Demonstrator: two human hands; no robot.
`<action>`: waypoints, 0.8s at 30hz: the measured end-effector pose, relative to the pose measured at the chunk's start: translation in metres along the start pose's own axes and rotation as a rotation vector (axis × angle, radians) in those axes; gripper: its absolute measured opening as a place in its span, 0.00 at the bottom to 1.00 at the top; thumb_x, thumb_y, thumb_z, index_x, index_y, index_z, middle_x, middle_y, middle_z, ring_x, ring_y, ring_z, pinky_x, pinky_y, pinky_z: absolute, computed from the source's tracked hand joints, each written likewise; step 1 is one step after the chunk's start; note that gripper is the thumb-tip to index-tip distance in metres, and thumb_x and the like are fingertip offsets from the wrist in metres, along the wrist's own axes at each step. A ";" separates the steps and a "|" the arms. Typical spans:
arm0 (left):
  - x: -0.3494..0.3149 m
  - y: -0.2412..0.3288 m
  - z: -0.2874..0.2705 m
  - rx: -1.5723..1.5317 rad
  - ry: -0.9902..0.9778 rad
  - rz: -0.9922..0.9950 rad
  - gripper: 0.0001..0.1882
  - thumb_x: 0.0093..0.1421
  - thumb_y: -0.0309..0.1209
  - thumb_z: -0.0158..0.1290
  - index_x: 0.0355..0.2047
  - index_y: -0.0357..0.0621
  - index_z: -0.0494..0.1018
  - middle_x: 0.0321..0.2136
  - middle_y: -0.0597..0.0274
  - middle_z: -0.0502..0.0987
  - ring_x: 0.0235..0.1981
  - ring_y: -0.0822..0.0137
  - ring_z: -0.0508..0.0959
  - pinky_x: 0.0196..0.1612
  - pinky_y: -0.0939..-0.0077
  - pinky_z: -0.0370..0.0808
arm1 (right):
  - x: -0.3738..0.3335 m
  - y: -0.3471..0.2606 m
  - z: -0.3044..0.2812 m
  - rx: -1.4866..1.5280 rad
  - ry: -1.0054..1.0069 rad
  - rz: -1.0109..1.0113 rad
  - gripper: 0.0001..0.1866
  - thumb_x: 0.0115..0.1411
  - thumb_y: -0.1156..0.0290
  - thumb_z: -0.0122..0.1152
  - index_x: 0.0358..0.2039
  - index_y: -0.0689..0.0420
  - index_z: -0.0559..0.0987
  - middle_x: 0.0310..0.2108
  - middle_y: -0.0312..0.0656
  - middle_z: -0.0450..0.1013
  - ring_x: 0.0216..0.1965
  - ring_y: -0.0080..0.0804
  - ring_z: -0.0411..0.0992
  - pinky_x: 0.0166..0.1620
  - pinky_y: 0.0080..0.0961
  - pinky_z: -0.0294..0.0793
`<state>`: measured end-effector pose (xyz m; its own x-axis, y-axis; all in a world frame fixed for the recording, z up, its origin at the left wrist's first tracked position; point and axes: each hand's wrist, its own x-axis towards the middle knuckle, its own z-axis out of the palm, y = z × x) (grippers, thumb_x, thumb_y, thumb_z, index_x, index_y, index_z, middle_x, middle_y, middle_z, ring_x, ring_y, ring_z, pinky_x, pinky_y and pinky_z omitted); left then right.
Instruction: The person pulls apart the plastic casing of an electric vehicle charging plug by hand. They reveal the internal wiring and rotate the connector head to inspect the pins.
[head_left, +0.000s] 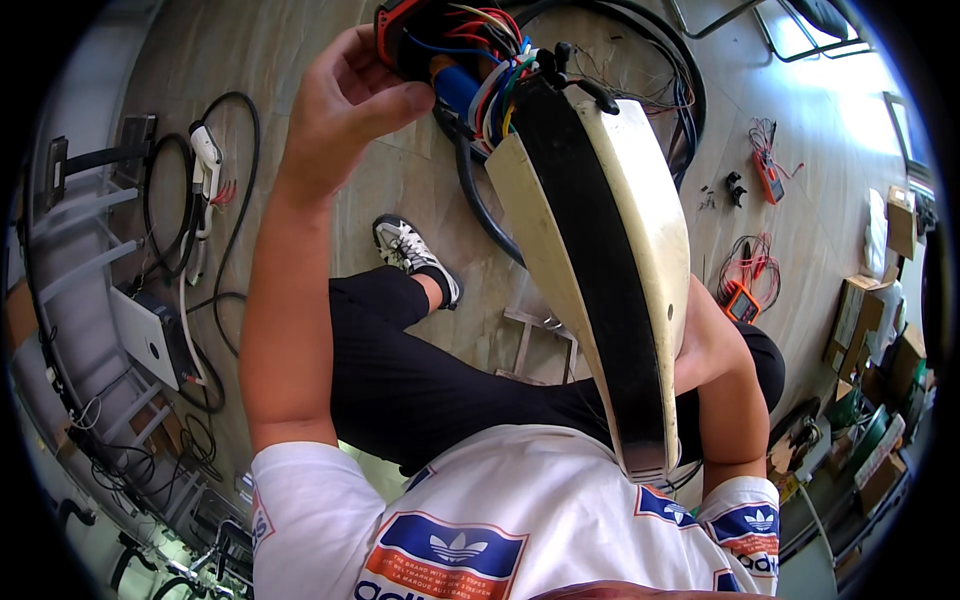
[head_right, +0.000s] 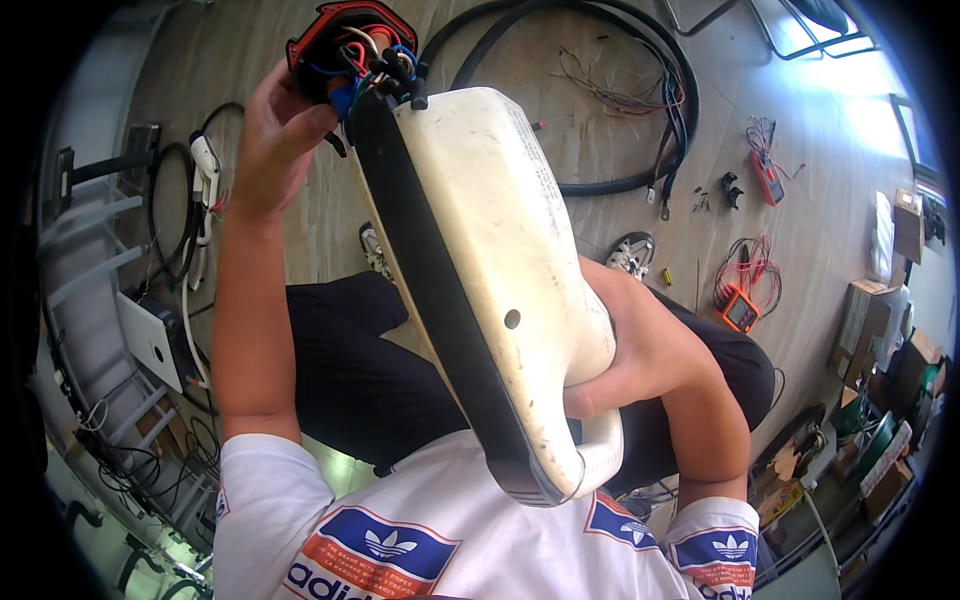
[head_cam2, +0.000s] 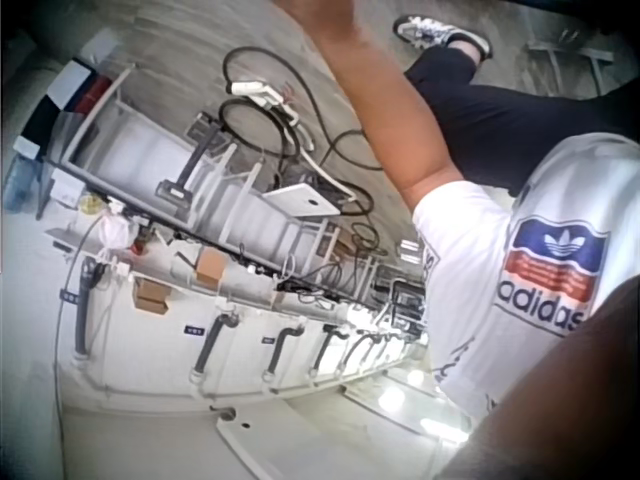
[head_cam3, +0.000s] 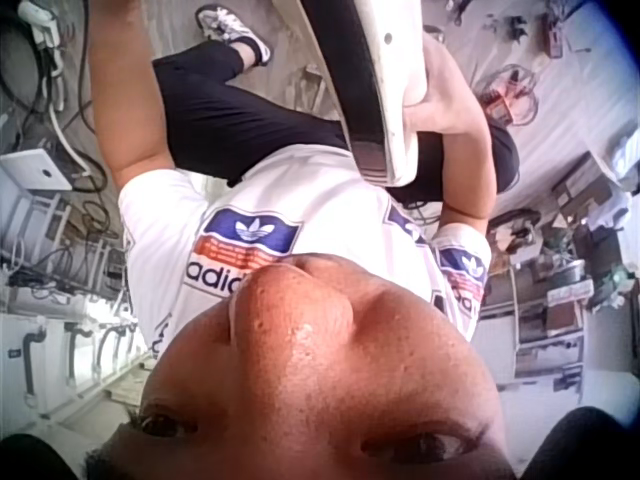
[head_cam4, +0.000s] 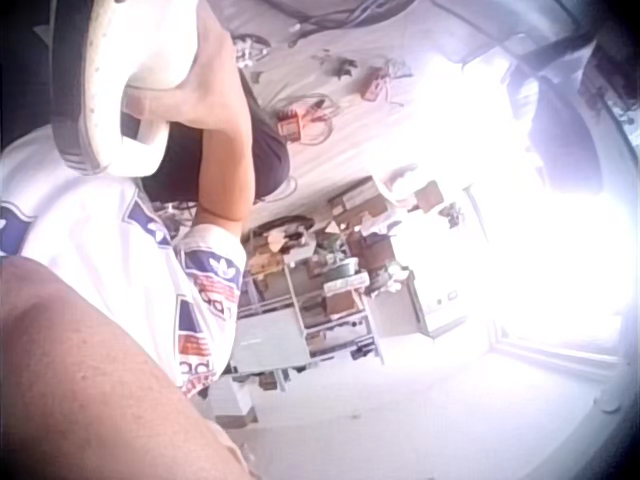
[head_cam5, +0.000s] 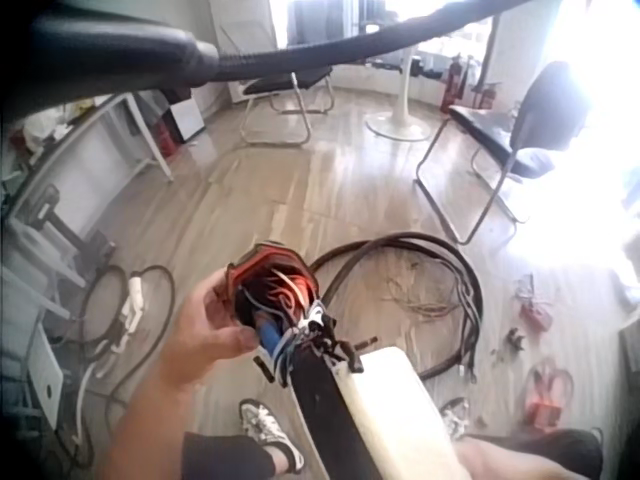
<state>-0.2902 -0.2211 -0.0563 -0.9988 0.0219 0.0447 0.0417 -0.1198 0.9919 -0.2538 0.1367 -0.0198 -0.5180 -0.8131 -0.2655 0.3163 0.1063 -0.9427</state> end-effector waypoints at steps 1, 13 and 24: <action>0.000 -0.001 -0.001 0.005 0.002 0.008 0.29 0.50 0.31 0.69 0.50 0.35 0.71 0.43 0.60 0.78 0.46 0.71 0.78 0.50 0.77 0.74 | 0.000 0.000 0.000 0.021 -0.002 0.006 0.47 0.36 0.62 0.79 0.58 0.66 0.71 0.49 0.41 0.77 0.47 0.23 0.74 0.55 0.23 0.70; 0.001 -0.007 0.004 -0.006 0.000 0.114 0.31 0.49 0.34 0.67 0.51 0.34 0.72 0.43 0.60 0.78 0.46 0.71 0.77 0.54 0.75 0.72 | -0.001 -0.001 0.001 0.011 -0.032 -0.029 0.44 0.38 0.63 0.79 0.56 0.65 0.72 0.47 0.43 0.79 0.46 0.26 0.77 0.55 0.24 0.72; 0.007 -0.006 0.009 -0.017 0.015 0.073 0.41 0.52 0.44 0.67 0.60 0.30 0.66 0.53 0.54 0.75 0.55 0.65 0.75 0.62 0.70 0.67 | 0.001 -0.001 -0.002 -0.053 -0.044 0.016 0.44 0.38 0.62 0.79 0.57 0.65 0.72 0.47 0.44 0.79 0.46 0.27 0.77 0.54 0.25 0.73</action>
<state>-0.2973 -0.2114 -0.0605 -0.9934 -0.0021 0.1149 0.1141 -0.1374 0.9839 -0.2560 0.1363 -0.0198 -0.4772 -0.8353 -0.2731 0.2812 0.1492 -0.9480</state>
